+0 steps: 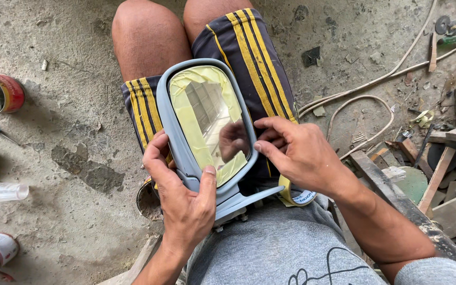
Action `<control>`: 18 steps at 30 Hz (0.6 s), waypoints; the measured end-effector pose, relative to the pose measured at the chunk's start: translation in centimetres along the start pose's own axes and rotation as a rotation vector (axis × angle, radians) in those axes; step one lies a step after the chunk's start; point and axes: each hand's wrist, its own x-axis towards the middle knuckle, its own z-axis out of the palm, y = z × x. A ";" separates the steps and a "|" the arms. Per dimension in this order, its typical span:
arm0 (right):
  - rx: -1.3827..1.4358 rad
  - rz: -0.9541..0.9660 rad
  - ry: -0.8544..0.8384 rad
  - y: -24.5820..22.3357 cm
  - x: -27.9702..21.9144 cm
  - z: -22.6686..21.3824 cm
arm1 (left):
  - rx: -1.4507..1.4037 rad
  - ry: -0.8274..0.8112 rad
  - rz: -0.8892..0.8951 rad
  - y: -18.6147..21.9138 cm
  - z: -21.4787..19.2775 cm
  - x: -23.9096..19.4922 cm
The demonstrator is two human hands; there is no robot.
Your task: The person sits on the ground and applies yellow masking tape to the edges of a car side mirror. They carefully press the tape along the frame and smooth it down to cover the mirror's perimeter.
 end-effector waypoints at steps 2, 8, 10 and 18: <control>0.016 -0.006 0.025 -0.1 0.2 -0.2 | 0.033 0.010 -0.009 0.3 -0.3 0.4; -0.036 -0.056 0.019 -1.0 1.3 -0.4 | 0.212 0.026 0.063 2.0 -1.3 4.0; -0.053 -0.089 0.020 -1.0 1.5 -0.3 | 0.249 0.054 0.102 1.9 -0.8 4.4; 0.248 0.047 0.056 0.1 1.9 0.5 | 0.318 0.177 0.193 1.4 0.6 4.4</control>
